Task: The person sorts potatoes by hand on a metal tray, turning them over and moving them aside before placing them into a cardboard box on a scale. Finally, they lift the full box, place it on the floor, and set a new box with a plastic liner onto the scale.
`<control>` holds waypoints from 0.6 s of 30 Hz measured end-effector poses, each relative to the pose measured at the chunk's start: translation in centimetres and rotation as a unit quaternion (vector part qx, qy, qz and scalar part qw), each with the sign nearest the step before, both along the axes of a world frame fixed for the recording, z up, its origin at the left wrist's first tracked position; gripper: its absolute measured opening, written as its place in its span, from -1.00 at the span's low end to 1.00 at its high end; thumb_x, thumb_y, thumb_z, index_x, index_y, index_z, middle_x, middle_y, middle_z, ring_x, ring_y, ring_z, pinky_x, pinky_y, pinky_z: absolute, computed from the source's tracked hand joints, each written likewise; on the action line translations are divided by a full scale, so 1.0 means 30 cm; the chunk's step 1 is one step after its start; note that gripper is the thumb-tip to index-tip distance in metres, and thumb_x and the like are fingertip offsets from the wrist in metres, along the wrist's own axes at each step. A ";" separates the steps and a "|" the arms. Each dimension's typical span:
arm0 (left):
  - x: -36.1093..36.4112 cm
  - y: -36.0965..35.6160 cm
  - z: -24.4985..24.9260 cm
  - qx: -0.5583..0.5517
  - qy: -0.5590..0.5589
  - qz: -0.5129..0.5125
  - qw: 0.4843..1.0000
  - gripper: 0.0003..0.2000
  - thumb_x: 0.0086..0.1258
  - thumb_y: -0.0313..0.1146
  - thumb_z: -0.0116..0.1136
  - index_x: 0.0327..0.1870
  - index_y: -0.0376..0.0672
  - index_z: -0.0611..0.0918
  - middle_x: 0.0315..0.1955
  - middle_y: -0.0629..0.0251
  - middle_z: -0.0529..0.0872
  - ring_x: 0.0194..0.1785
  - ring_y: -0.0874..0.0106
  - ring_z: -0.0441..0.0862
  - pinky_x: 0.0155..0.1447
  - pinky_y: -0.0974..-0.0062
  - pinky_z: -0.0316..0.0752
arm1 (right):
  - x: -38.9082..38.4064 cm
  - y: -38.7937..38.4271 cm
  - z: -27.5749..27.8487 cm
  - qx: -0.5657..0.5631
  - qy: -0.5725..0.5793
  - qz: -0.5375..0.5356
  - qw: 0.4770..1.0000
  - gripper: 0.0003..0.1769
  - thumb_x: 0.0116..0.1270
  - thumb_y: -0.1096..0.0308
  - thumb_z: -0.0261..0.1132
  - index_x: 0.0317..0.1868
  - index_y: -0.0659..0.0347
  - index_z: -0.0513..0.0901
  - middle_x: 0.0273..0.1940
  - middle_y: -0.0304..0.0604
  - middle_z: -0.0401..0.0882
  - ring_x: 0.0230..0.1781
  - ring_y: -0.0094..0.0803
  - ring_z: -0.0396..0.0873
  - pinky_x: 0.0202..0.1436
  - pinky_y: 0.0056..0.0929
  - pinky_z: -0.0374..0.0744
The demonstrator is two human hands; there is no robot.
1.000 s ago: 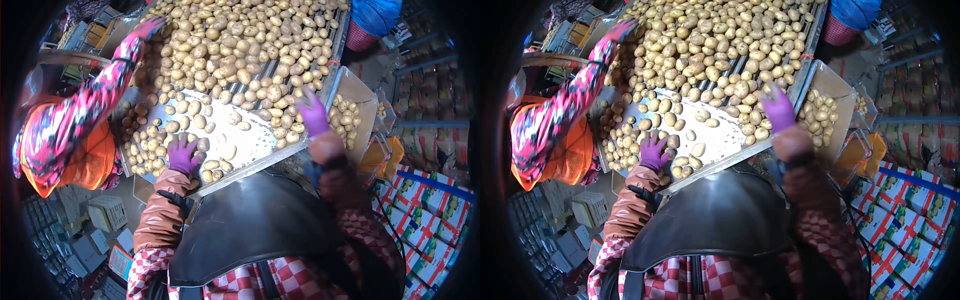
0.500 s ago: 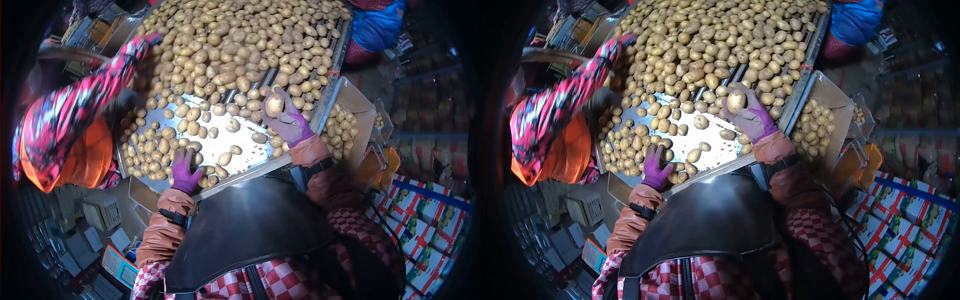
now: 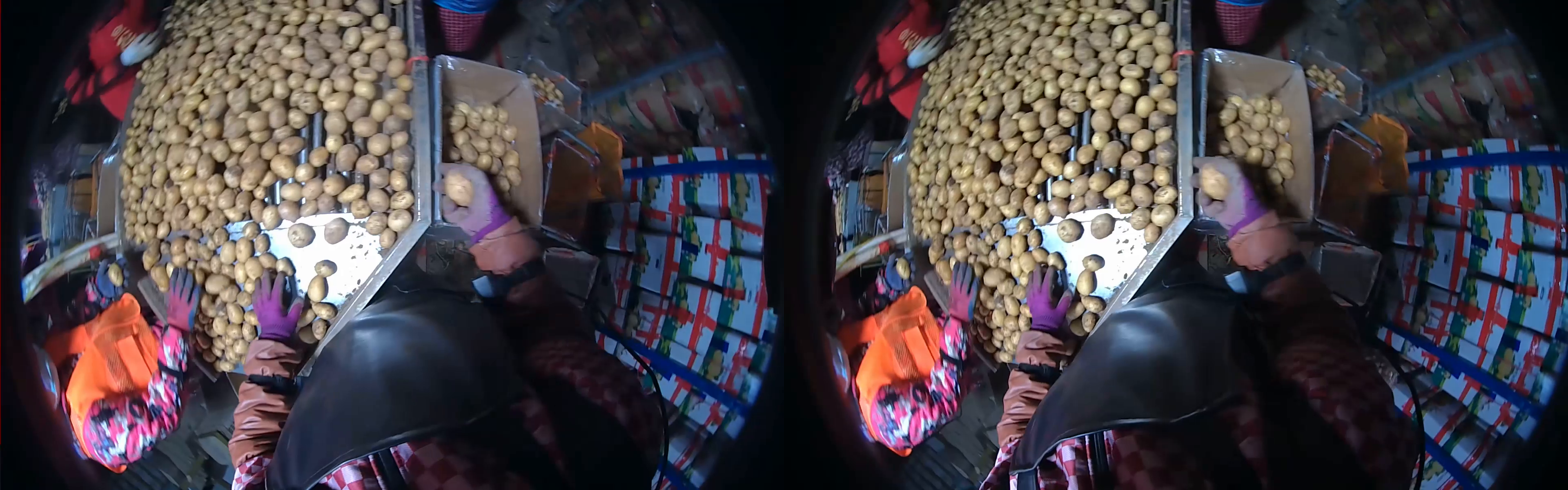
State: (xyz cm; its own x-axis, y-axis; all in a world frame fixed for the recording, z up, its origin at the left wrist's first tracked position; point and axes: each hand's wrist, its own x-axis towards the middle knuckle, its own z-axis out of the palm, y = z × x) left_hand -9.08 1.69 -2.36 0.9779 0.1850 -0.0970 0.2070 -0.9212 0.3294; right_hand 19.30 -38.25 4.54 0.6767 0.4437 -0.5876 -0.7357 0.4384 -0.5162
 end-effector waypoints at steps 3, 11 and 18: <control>0.008 0.018 0.040 0.006 0.009 -0.026 1.000 -0.18 0.00 -0.21 0.42 0.41 -0.01 0.38 0.44 -0.12 0.21 0.44 -0.13 0.20 0.46 -0.02 0.13 | 0.003 -0.178 0.030 -0.082 0.032 -0.138 0.987 -0.53 0.29 -0.01 0.26 0.07 0.12 0.57 -0.27 -0.12 0.60 -0.60 -0.46 0.44 -0.68 -0.67 0.30; 0.010 0.014 0.012 0.010 -0.004 -0.034 0.999 -0.19 0.02 -0.21 0.42 0.42 -0.01 0.38 0.42 -0.13 0.26 0.44 -0.14 0.22 0.44 -0.04 0.17 | 0.532 -0.585 -0.025 0.184 -0.124 -0.221 0.950 -0.58 0.45 0.01 0.12 0.10 0.15 0.48 -0.01 -0.16 0.51 -0.06 -0.36 0.53 -0.10 -0.40 0.59; 0.022 -0.078 0.171 -0.051 0.040 0.086 0.994 -0.36 0.09 -0.09 0.33 0.27 0.02 0.49 0.25 0.02 0.45 0.34 -0.08 0.33 0.41 -0.05 0.15 | 0.341 -0.153 -0.157 0.165 -0.106 0.009 0.981 -0.49 0.62 0.08 -0.16 0.41 0.14 0.33 0.31 -0.09 0.40 0.24 -0.29 0.43 0.32 -0.22 0.42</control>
State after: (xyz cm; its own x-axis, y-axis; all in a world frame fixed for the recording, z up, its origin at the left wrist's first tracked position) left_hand -8.43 -0.65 2.77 0.9208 0.3344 -0.2007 0.3884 -0.8328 0.3945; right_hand 29.54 -42.83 -0.16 0.7585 0.5990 -0.2566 -0.6361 0.5949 -0.4915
